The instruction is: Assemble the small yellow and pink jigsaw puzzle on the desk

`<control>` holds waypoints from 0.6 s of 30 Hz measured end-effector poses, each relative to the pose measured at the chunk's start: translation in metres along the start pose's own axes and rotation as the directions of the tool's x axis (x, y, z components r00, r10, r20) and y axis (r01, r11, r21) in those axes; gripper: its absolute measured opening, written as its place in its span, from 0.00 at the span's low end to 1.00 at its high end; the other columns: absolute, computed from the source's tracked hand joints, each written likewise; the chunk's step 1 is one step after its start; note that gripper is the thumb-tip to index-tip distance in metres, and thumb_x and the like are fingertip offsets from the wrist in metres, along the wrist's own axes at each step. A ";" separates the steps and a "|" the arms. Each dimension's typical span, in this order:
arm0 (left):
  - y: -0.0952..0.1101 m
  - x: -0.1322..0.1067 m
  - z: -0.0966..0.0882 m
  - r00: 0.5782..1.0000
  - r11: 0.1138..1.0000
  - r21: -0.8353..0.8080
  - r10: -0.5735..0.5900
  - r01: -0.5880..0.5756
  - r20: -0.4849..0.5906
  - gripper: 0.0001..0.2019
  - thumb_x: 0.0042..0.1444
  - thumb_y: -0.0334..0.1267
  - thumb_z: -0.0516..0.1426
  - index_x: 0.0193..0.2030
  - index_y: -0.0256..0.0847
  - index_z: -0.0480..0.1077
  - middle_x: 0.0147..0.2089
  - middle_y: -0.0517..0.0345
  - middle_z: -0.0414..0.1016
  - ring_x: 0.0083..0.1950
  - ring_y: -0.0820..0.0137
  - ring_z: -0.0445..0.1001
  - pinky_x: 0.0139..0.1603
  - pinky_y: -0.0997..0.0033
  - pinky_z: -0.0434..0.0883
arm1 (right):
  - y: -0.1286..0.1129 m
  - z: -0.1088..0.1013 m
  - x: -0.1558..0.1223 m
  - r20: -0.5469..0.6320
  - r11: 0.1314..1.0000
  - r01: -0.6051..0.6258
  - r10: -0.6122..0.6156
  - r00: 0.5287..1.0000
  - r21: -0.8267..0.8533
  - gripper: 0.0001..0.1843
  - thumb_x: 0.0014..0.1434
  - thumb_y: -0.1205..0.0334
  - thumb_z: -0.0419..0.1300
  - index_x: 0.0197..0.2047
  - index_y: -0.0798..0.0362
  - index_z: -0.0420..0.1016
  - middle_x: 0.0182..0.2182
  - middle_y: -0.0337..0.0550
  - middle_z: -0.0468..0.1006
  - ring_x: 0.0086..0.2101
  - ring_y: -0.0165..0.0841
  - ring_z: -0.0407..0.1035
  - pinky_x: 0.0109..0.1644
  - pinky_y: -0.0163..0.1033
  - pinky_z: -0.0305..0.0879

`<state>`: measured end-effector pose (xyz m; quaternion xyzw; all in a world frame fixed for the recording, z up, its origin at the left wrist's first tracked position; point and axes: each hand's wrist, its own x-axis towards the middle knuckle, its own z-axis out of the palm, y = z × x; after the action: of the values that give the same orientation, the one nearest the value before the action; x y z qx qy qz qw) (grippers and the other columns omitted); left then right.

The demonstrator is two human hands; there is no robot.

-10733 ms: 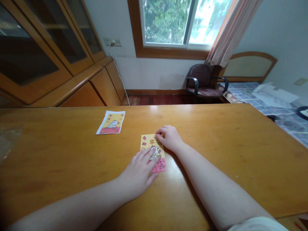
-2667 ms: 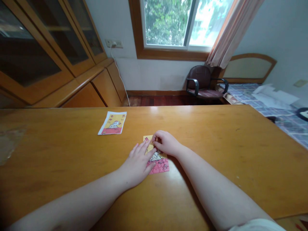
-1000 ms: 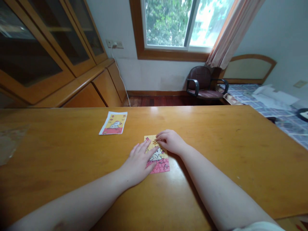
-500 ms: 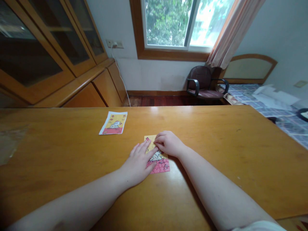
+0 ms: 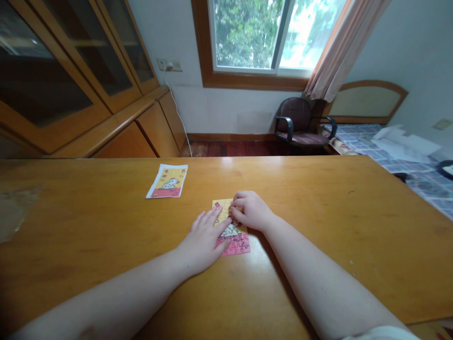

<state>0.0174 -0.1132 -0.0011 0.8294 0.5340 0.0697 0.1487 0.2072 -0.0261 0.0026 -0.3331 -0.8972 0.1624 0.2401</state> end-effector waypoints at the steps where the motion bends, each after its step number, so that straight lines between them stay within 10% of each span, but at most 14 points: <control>1: 0.000 0.000 0.000 1.000 1.000 -0.001 -0.002 0.002 0.003 0.27 0.63 0.53 0.50 0.67 0.50 0.61 0.73 0.45 0.52 0.74 0.51 0.47 0.71 0.43 0.47 | 0.000 0.000 0.000 0.004 1.000 0.003 -0.003 1.000 0.005 0.12 0.60 0.67 0.58 0.27 0.55 0.79 0.29 0.45 0.75 0.31 0.32 0.69 0.39 0.37 0.65; 18: 0.000 0.001 0.001 1.000 1.000 0.001 -0.001 0.001 0.004 0.27 0.63 0.52 0.51 0.66 0.49 0.62 0.73 0.43 0.52 0.74 0.52 0.47 0.71 0.44 0.47 | -0.005 0.004 0.002 0.074 0.996 -0.002 0.009 0.997 -0.088 0.12 0.62 0.63 0.59 0.30 0.54 0.81 0.28 0.43 0.74 0.30 0.29 0.68 0.38 0.35 0.62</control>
<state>0.0180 -0.1128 -0.0024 0.8294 0.5340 0.0676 0.1494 0.2009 -0.0289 0.0024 -0.3396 -0.9109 0.1357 0.1911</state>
